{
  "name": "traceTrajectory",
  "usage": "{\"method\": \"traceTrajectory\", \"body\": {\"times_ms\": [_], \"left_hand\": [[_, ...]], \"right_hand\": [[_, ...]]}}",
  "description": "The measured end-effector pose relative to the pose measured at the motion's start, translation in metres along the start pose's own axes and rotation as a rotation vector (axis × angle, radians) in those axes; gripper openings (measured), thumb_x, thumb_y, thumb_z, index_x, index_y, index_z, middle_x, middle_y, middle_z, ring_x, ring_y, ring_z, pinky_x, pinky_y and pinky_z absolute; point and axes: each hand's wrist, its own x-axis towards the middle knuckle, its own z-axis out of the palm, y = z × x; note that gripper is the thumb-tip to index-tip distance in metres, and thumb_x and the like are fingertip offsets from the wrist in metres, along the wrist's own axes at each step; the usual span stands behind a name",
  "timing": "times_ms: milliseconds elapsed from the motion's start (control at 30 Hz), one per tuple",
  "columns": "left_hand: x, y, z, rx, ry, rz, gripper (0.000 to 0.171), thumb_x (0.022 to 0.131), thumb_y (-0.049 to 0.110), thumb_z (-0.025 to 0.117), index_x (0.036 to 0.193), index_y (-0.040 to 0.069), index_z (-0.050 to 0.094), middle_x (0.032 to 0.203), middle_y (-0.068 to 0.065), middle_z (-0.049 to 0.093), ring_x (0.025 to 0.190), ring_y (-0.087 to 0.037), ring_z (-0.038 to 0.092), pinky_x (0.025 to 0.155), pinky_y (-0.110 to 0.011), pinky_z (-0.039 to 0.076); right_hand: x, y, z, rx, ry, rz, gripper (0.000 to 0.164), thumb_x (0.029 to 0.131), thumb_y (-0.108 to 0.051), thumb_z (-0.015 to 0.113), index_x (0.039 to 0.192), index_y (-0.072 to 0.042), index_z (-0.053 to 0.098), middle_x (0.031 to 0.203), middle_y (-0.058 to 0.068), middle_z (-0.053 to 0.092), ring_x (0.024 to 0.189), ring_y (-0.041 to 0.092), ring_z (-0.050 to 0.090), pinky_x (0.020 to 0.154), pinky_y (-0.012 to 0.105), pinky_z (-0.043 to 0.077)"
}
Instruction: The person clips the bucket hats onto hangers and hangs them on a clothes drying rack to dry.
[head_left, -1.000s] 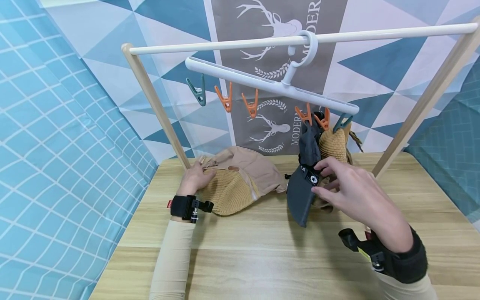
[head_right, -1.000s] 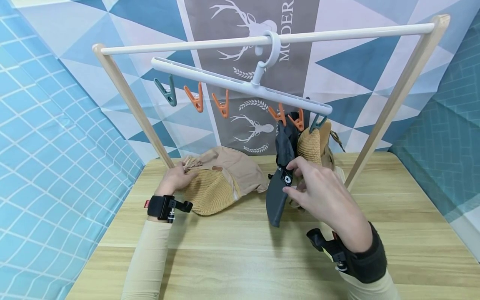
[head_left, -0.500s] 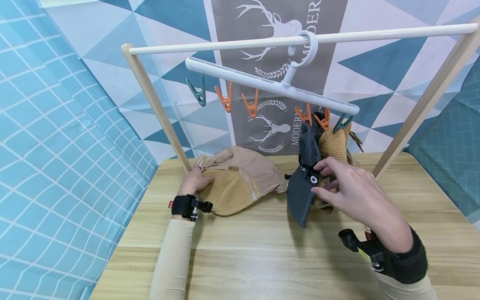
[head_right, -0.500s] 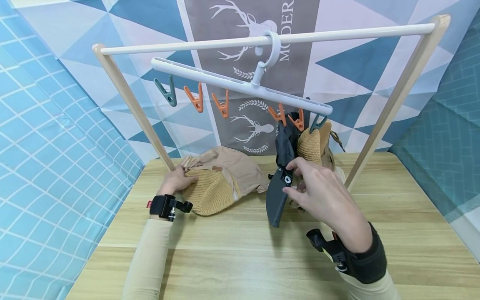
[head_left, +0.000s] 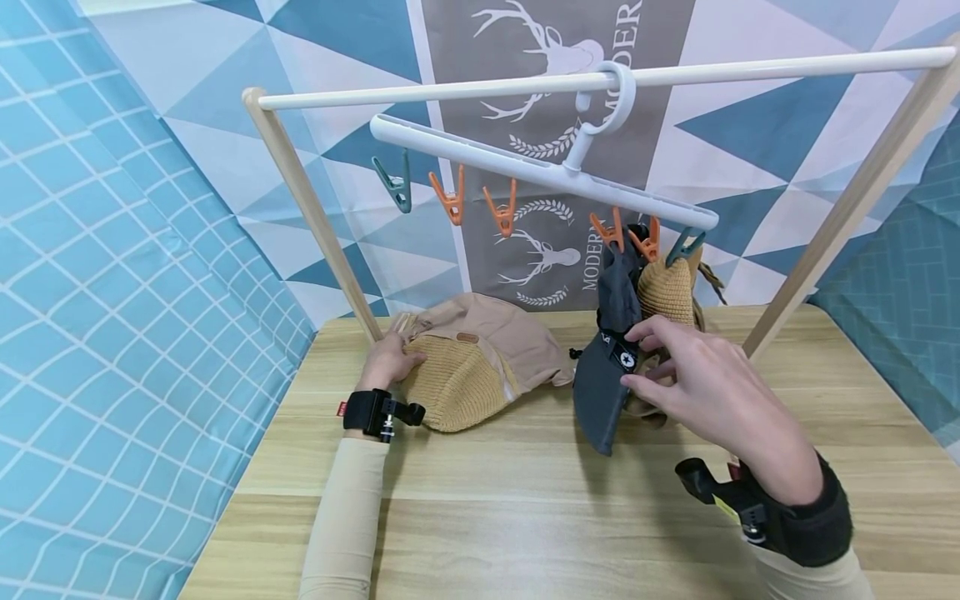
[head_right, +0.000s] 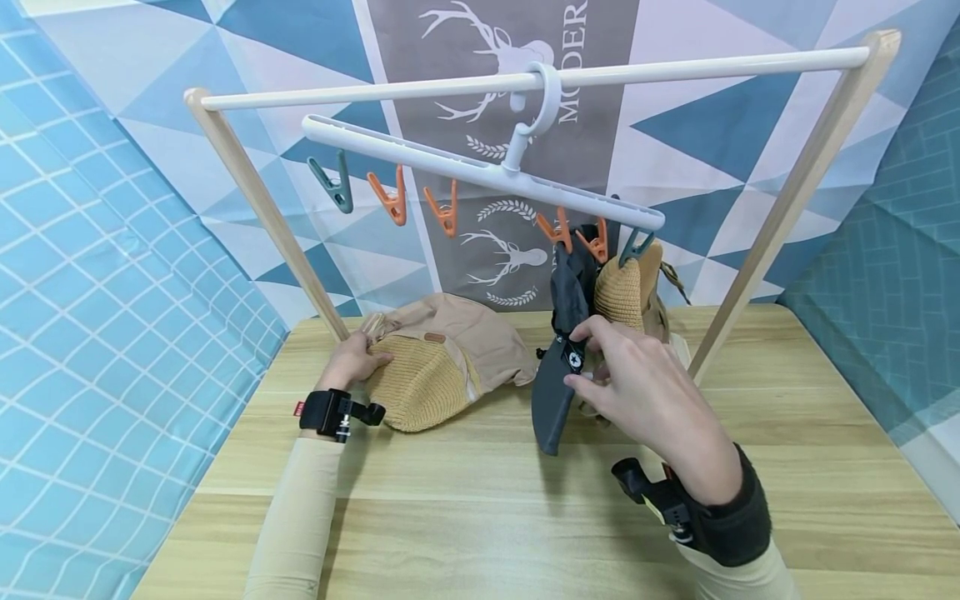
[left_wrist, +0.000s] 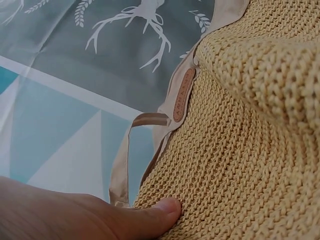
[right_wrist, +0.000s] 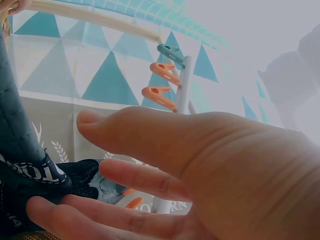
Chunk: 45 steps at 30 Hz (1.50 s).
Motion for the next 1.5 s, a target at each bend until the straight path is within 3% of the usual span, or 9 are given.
{"method": "traceTrajectory", "body": {"times_ms": [300,533,667,800,967,1033,1167,1367,1500], "left_hand": [[-0.013,0.01,-0.012,-0.09,0.012,-0.007,0.065,0.104,0.046,0.08,0.146,0.0,0.061,0.139,-0.029,0.071,0.097,-0.034,0.069,0.086,-0.046,0.056],[-0.08,0.072,-0.061,-0.196,0.064,0.067,0.054,0.11,0.027,0.071,0.151,0.006,0.043,0.114,-0.026,0.07,0.084,-0.033,0.061,0.077,-0.045,0.049],[-0.098,0.087,-0.074,-0.223,0.112,0.17,0.049,0.111,0.027,0.071,0.15,0.007,0.049,0.092,-0.017,0.061,0.075,-0.031,0.053,0.071,-0.039,0.041],[-0.099,0.084,-0.075,-0.297,0.126,0.247,0.043,0.119,0.038,0.055,0.152,0.01,0.058,0.117,-0.025,0.072,0.096,-0.038,0.066,0.083,-0.037,0.046],[-0.095,0.073,-0.077,-0.517,0.049,0.32,0.055,0.116,0.015,0.027,0.161,0.012,0.059,0.138,-0.03,0.066,0.106,-0.034,0.066,0.087,-0.041,0.06],[-0.093,0.071,-0.078,-0.567,0.023,0.355,0.063,0.107,0.001,0.032,0.163,0.012,0.058,0.136,-0.03,0.068,0.106,-0.028,0.067,0.085,-0.038,0.063],[-0.09,0.07,-0.078,-0.541,0.04,0.43,0.071,0.097,-0.014,0.05,0.161,0.012,0.061,0.135,-0.025,0.076,0.114,-0.026,0.071,0.1,-0.038,0.059],[-0.091,0.072,-0.077,-0.452,0.085,0.502,0.061,0.099,-0.011,0.07,0.157,0.006,0.063,0.127,-0.027,0.079,0.115,-0.042,0.074,0.109,-0.063,0.056],[-0.093,0.071,-0.08,-0.345,0.113,0.505,0.068,0.097,-0.007,0.078,0.161,0.005,0.058,0.122,-0.027,0.078,0.112,-0.044,0.076,0.104,-0.064,0.059]], "right_hand": [[0.0,0.0,0.001,-0.008,0.01,-0.013,0.046,0.096,-0.022,0.092,0.134,-0.007,0.071,0.122,0.022,0.083,0.091,0.024,0.086,0.07,0.041,0.064],[0.001,0.0,0.0,-0.02,0.006,-0.008,0.047,0.097,-0.024,0.091,0.136,-0.009,0.071,0.123,0.02,0.083,0.092,0.024,0.086,0.072,0.044,0.064],[0.001,0.0,0.0,-0.024,0.004,-0.009,0.048,0.096,-0.025,0.092,0.136,-0.009,0.071,0.121,0.018,0.083,0.091,0.024,0.086,0.072,0.044,0.064],[0.0,0.0,0.001,-0.026,0.005,-0.011,0.048,0.096,-0.024,0.092,0.136,-0.008,0.071,0.121,0.018,0.083,0.091,0.024,0.086,0.07,0.042,0.064],[0.0,0.0,0.001,-0.026,0.01,-0.017,0.047,0.096,-0.023,0.092,0.135,-0.008,0.071,0.121,0.019,0.083,0.091,0.025,0.086,0.071,0.044,0.064],[0.0,0.0,0.001,-0.029,0.012,-0.019,0.046,0.096,-0.023,0.091,0.135,-0.008,0.072,0.121,0.019,0.083,0.091,0.025,0.086,0.072,0.045,0.065],[0.0,0.001,0.001,-0.032,0.013,-0.021,0.046,0.096,-0.023,0.091,0.135,-0.008,0.072,0.121,0.02,0.083,0.091,0.025,0.086,0.073,0.045,0.065],[-0.001,0.001,0.001,-0.033,0.014,-0.027,0.045,0.097,-0.023,0.091,0.135,-0.008,0.072,0.121,0.018,0.083,0.091,0.024,0.086,0.073,0.046,0.065],[0.0,0.001,0.0,-0.029,0.015,-0.032,0.044,0.097,-0.023,0.091,0.134,-0.009,0.072,0.121,0.017,0.083,0.091,0.023,0.086,0.074,0.046,0.065]]}}
